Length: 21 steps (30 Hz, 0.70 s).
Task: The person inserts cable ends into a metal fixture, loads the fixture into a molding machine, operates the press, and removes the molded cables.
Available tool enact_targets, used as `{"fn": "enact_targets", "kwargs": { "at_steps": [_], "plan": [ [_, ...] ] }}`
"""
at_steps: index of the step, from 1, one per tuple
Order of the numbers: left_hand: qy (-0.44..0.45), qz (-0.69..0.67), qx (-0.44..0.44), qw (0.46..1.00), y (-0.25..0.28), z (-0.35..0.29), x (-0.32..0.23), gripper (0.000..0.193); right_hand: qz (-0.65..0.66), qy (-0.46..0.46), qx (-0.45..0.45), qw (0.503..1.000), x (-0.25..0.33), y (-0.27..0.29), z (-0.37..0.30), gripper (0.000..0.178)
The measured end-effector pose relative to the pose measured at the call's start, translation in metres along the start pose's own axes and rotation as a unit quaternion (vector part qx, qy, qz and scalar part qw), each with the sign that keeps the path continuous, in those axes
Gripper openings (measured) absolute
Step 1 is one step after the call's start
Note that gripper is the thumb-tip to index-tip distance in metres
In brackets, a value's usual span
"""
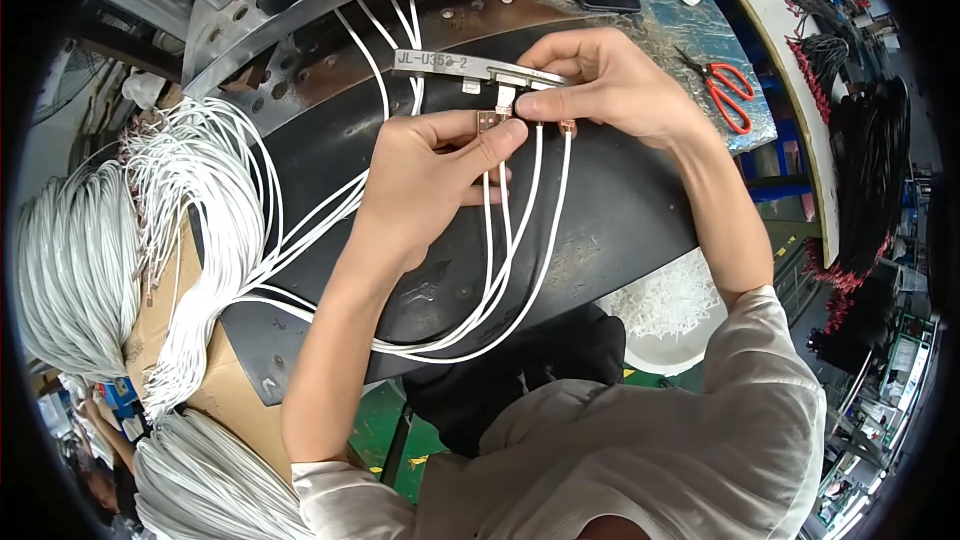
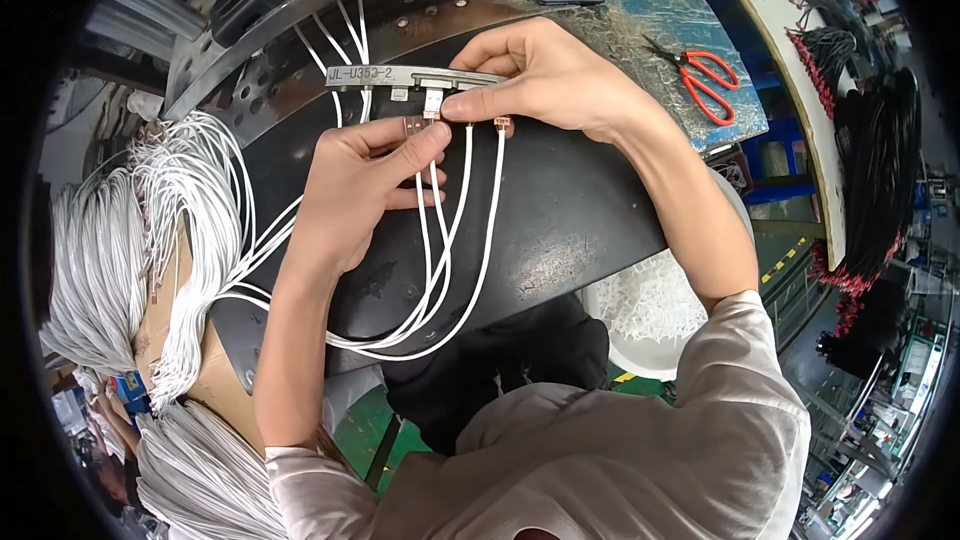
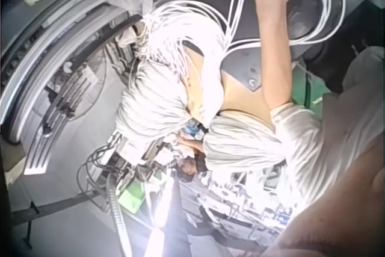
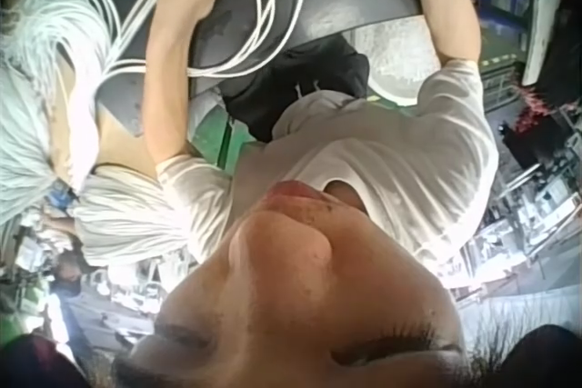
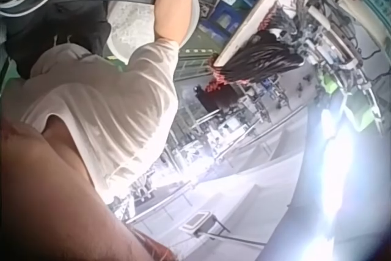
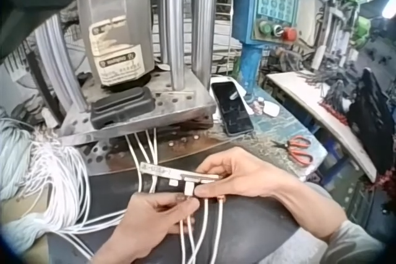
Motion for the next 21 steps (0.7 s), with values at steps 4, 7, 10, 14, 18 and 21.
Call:
{"fn": "enact_targets", "kwargs": {
  "at_steps": [4,7,10,14,18,21],
  "plan": [
    [0.047,-0.033,-0.003,0.998,0.005,-0.001,0.0,0.023,-0.02,-0.004,-0.009,1.0,0.006,0.002,-0.003,0.03],
    [0.05,-0.051,0.003,0.997,0.006,0.0,0.004,0.024,-0.016,-0.006,-0.001,1.0,0.004,0.001,0.0,0.032],
    [0.003,-0.066,0.015,0.998,0.005,0.003,0.0,0.03,-0.022,-0.006,0.009,1.0,0.005,-0.002,-0.001,0.032],
    [0.018,0.033,-0.014,0.999,0.011,-0.001,-0.008,0.04,-0.066,0.0,0.001,0.998,0.008,0.009,-0.004,0.029],
    [-0.068,0.24,-0.077,0.965,0.041,0.004,-0.039,0.045,-0.189,0.059,-0.038,0.98,0.014,0.024,0.002,0.028],
    [-0.129,0.278,-0.126,0.943,0.049,0.0,-0.048,0.046,-0.317,0.164,-0.059,0.932,0.027,0.021,0.002,0.03]
  ]
}}
Point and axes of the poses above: each hand's wrist, its own z-axis towards the middle knuckle, its own y-axis out of the back of the hand, x = y × z, the point moved 8 cm from there along z, towards the middle knuckle, and after that the axes turned 10 degrees about -y, right-handed, at the moved point
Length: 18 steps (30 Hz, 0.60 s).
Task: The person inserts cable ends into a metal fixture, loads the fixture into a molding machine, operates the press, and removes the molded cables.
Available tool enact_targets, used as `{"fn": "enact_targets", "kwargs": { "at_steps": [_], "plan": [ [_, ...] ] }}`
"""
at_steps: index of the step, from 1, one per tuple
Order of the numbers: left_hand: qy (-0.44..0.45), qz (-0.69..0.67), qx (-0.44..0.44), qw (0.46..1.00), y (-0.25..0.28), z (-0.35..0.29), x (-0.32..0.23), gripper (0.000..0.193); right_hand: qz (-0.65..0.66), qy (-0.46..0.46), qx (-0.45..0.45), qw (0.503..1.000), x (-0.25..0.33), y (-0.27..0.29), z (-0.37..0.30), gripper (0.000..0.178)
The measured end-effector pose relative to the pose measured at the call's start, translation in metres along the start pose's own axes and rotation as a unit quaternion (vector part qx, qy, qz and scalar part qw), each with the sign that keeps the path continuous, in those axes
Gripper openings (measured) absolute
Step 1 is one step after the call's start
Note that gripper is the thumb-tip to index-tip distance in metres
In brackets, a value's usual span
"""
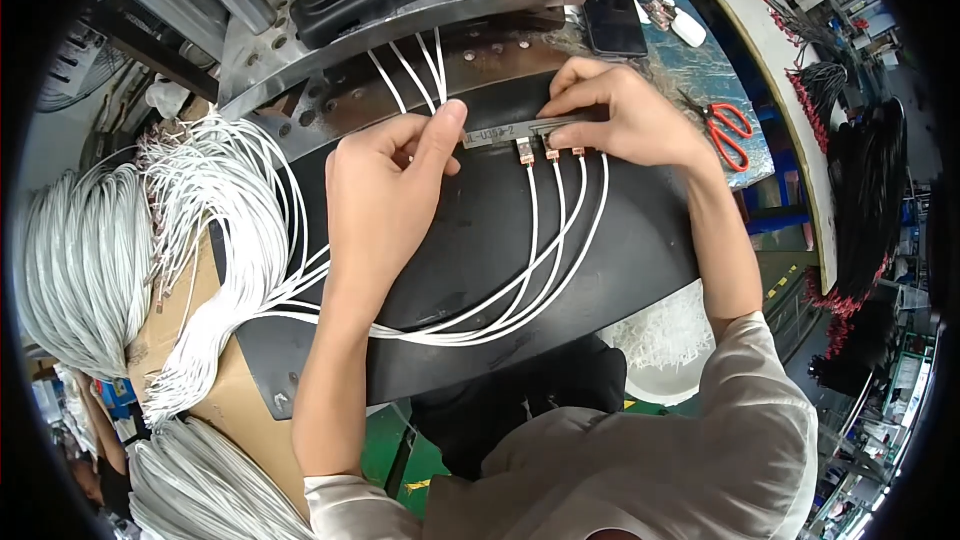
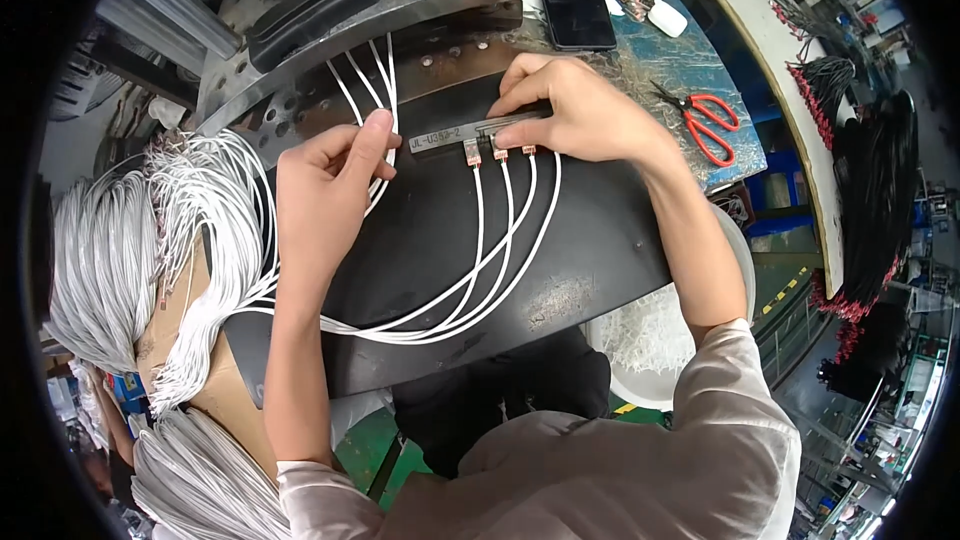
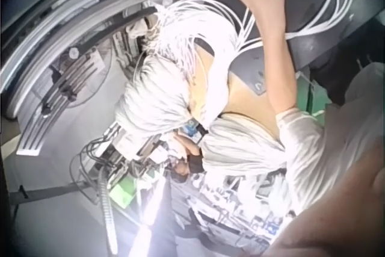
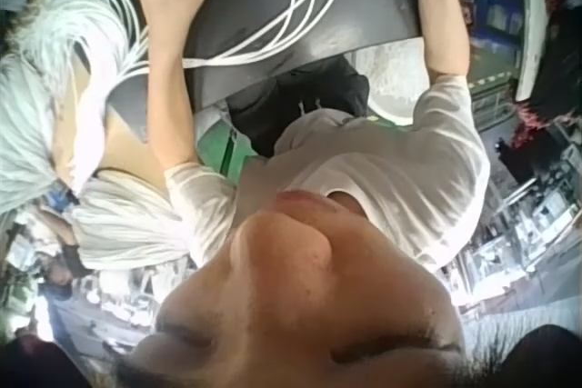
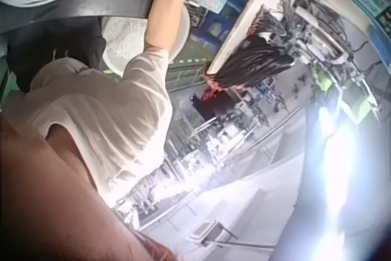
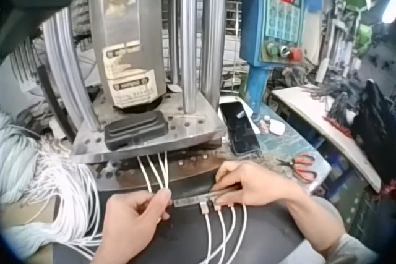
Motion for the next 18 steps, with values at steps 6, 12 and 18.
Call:
{"fn": "enact_targets", "kwargs": {
  "at_steps": [6,12,18],
  "plan": [
    [-0.035,0.011,-0.038,0.999,0.004,-0.002,-0.005,0.044,-0.033,0.017,-0.042,0.998,0.019,-0.018,-0.001,0.03],
    [-0.064,0.004,-0.072,0.995,0.008,0.001,-0.01,0.042,-0.03,0.023,-0.036,0.999,0.014,-0.011,-0.001,0.023],
    [-0.094,0.068,-0.097,0.989,0.017,0.0,-0.007,0.033,-0.008,-0.015,-0.02,1.0,0.004,-0.004,-0.005,0.02]
  ]
}}
Point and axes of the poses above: each hand's wrist, its own z-axis towards the middle knuckle, its own y-axis out of the back of the hand, x = y × z, the point moved 8 cm from there along z, towards the middle knuckle, and after that the axes turned 10 degrees about -y, right-handed, at the moved point
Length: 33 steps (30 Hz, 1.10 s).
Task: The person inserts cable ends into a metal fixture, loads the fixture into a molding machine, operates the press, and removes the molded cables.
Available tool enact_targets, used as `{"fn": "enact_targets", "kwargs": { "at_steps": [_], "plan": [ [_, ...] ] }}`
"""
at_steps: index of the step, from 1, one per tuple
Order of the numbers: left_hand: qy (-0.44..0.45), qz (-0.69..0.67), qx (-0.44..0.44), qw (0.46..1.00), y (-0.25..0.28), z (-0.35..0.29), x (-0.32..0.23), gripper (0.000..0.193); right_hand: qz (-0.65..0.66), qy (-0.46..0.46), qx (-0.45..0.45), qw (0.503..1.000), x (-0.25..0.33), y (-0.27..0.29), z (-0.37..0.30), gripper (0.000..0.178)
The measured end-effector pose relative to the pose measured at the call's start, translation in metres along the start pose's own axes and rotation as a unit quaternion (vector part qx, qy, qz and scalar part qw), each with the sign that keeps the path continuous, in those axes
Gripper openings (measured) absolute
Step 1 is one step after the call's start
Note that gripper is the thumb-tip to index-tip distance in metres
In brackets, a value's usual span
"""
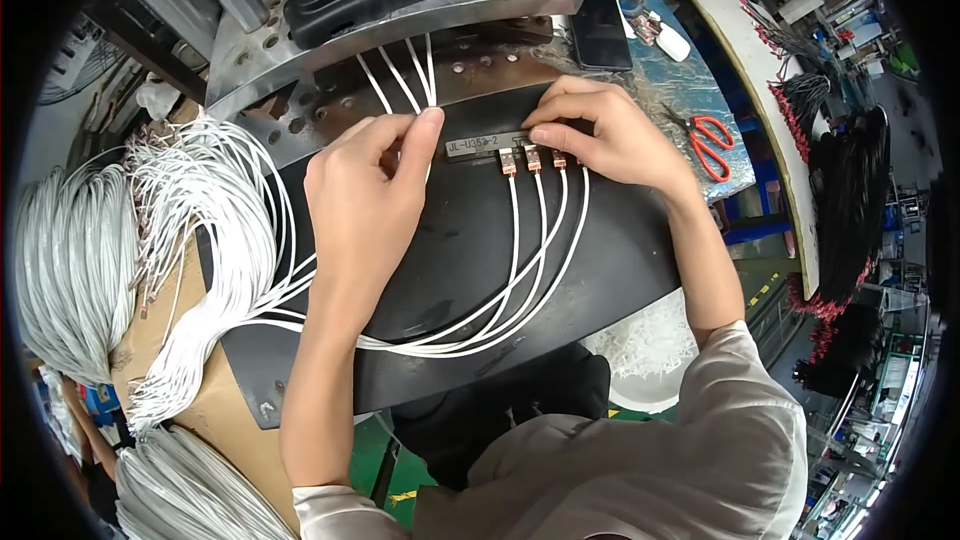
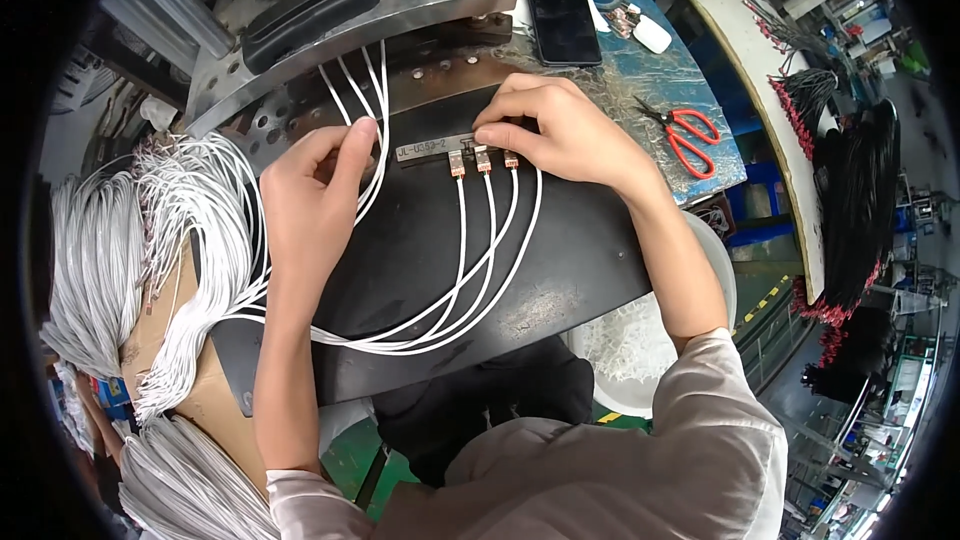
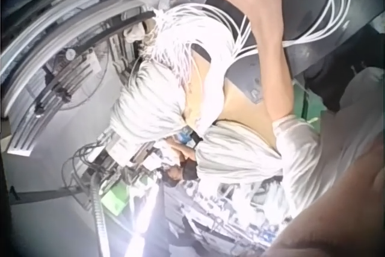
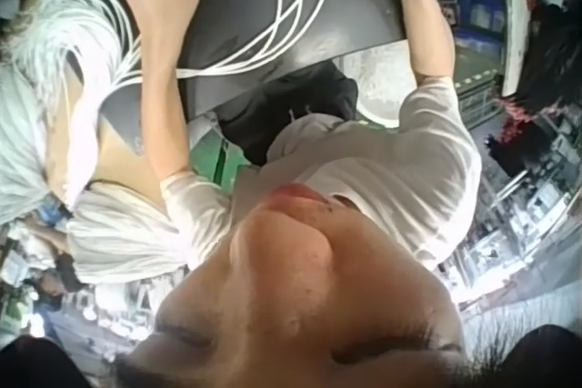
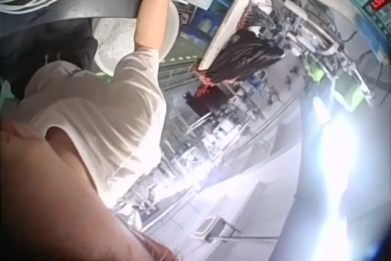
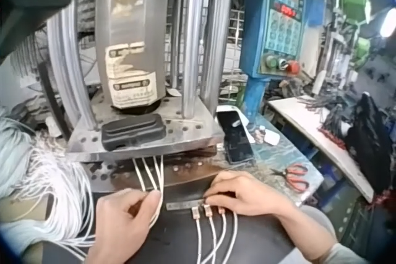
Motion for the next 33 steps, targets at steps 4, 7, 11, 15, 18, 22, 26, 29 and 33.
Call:
{"fn": "enact_targets", "kwargs": {
  "at_steps": [4,7,11,15,18,22,26,29,33],
  "plan": [
    [-0.233,0.16,-0.058,0.957,-0.003,0.009,-0.018,0.021,-0.18,0.149,-0.12,0.965,0.024,0.004,0.016,0.024],
    [-0.326,0.251,-0.08,0.908,-0.012,0.023,-0.025,0.018,-0.272,0.185,-0.181,0.927,0.017,0.006,0.06,0.026],
    [-0.284,0.351,-0.055,0.891,-0.031,0.052,-0.018,0.023,-0.284,-0.047,-0.089,0.953,-0.03,0.015,0.147,0.026],
    [-0.219,0.344,0.042,0.912,-0.046,0.065,0.001,0.026,0.318,-0.032,-0.112,0.941,-0.058,0.029,0.175,0.027],
    [-0.222,0.277,0.083,0.931,-0.053,0.066,0.007,0.027,-0.405,0.114,-0.297,0.858,-0.013,0.015,0.178,0.027],
    [-0.225,0.197,0.028,0.954,-0.036,0.066,0.0,0.025,-0.549,-0.034,-0.237,0.801,-0.005,0.014,0.193,0.029],
    [-0.209,0.121,-0.001,0.971,-0.008,0.05,-0.017,0.019,-0.174,0.14,-0.296,0.929,0.011,0.025,0.142,0.031],
    [-0.25,0.052,0.061,0.965,0.022,-0.019,-0.055,0.015,-0.176,0.08,-0.226,0.955,0.004,0.021,0.094,0.028],
    [-0.381,0.089,-0.046,0.919,0.122,-0.059,-0.027,0.01,-0.235,0.099,-0.189,0.948,0.0,0.022,0.043,0.023]
  ]
}}
Point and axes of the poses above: each hand's wrist, its own z-axis towards the middle knuckle, its own y-axis out of the back of the hand, x = y × z, the point moved 8 cm from there along z, towards the middle knuckle, and after that the axes turned 10 degrees about -y, right-handed, at the moved point
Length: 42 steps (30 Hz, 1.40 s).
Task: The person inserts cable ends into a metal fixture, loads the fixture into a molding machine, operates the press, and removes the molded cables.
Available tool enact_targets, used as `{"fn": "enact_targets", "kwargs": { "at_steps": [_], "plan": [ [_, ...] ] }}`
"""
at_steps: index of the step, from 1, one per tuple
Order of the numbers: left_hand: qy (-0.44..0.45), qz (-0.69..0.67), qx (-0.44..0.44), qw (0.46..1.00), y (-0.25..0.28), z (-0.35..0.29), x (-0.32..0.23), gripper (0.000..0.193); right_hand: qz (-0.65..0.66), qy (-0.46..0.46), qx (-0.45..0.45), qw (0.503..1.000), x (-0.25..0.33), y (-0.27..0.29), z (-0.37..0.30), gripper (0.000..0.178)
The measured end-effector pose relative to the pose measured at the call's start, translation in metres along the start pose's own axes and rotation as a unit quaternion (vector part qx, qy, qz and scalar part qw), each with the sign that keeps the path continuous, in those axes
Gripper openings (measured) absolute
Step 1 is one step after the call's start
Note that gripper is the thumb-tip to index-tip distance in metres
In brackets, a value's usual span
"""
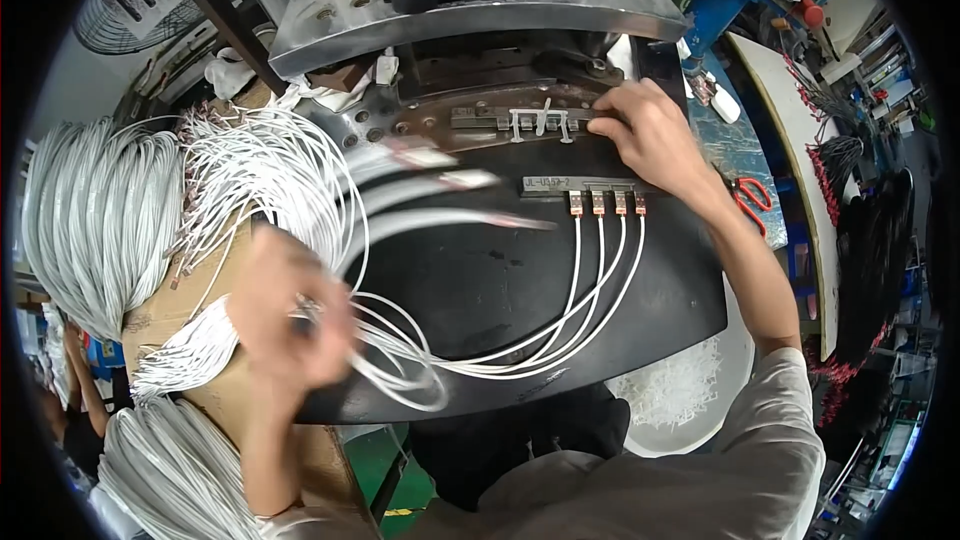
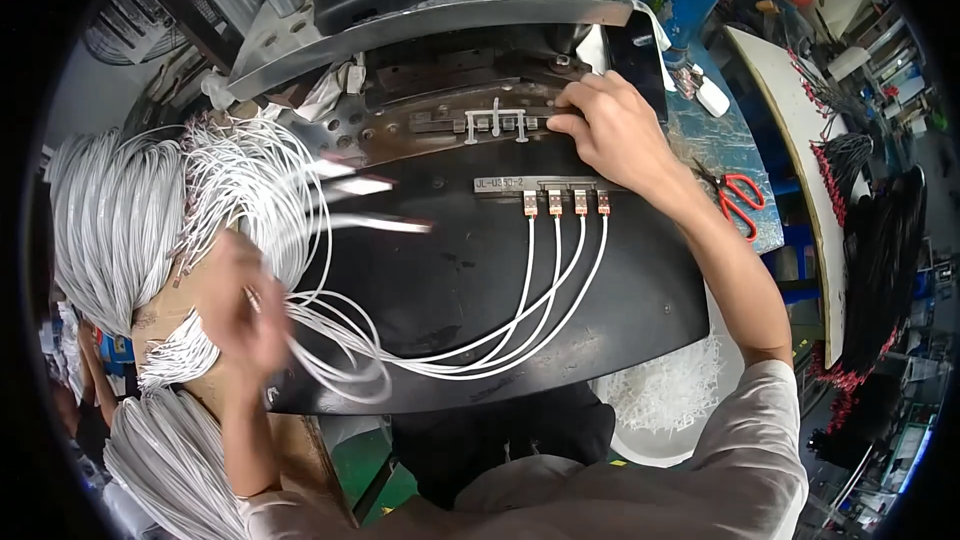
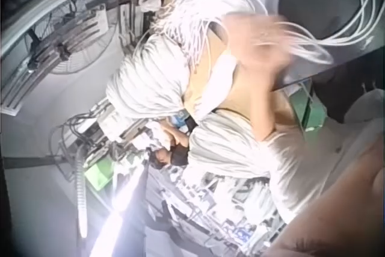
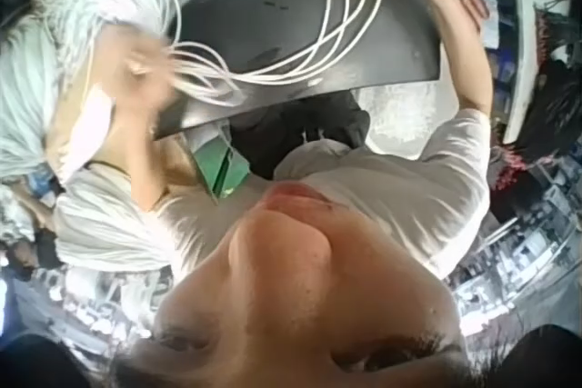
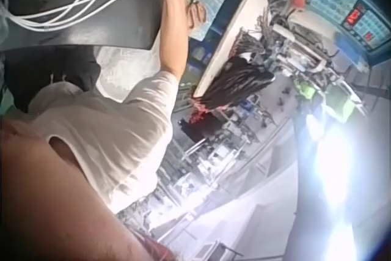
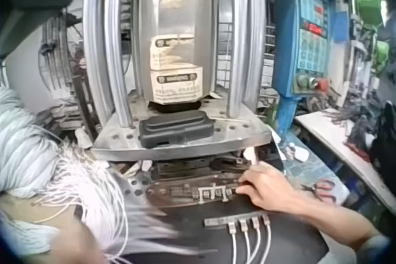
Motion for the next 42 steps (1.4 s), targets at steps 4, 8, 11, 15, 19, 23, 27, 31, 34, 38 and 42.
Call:
{"fn": "enact_targets", "kwargs": {
  "at_steps": [4,8,11,15,19,23,27,31,34,38,42],
  "plan": [
    [0.329,0.327,0.072,0.883,0.097,-0.041,0.155,0.032,0.204,-0.042,0.107,0.972,0.037,-0.005,0.021,0.021],
    [0.162,0.43,0.098,0.883,0.054,-0.004,0.105,0.04,0.164,0.014,0.126,0.978,0.047,0.019,0.01,0.02],
    [0.161,0.19,0.183,0.951,-0.031,-0.002,-0.002,0.037,0.359,-0.106,0.421,0.826,-0.011,0.028,-0.058,0.017],
    [0.016,-0.039,0.236,0.971,-0.147,0.022,-0.09,0.047,-0.011,0.004,0.184,0.983,-0.006,0.037,-0.07,0.02],
    [0.049,-0.034,0.235,0.97,-0.186,0.036,-0.095,0.042,0.063,-0.134,0.266,0.953,-0.003,0.026,-0.065,0.026],
    [0.075,0.041,0.275,0.958,-0.195,0.044,-0.079,0.036,0.289,-0.175,0.357,0.871,0.008,-0.006,-0.043,0.029],
    [0.103,-0.016,0.285,0.953,-0.185,0.046,-0.054,0.031,0.368,-0.205,0.257,0.87,-0.01,-0.03,0.022,0.03],
    [0.02,0.079,0.184,0.98,-0.188,0.076,0.047,0.026,0.195,-0.151,0.107,0.963,-0.032,-0.046,0.112,0.028],
    [0.107,0.104,0.217,0.965,-0.19,0.079,0.084,0.026,0.015,0.06,-0.104,0.993,-0.081,-0.066,0.132,0.026],
    [0.098,0.122,0.203,0.967,-0.186,0.07,0.09,0.025,-0.082,0.139,-0.146,0.976,-0.083,-0.068,0.129,0.026],
    [0.153,0.108,0.22,0.957,-0.189,0.072,0.109,0.029,-0.019,0.043,-0.085,0.995,-0.084,-0.076,0.142,0.029]
  ]
}}
Point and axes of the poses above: each hand's wrist, its own z-axis towards the middle knuckle, its own y-axis out of the back of the hand, x = y × z, the point moved 8 cm from there along z, towards the middle knuckle, and after that the axes turned 10 degrees about -y, right-handed, at the moved point
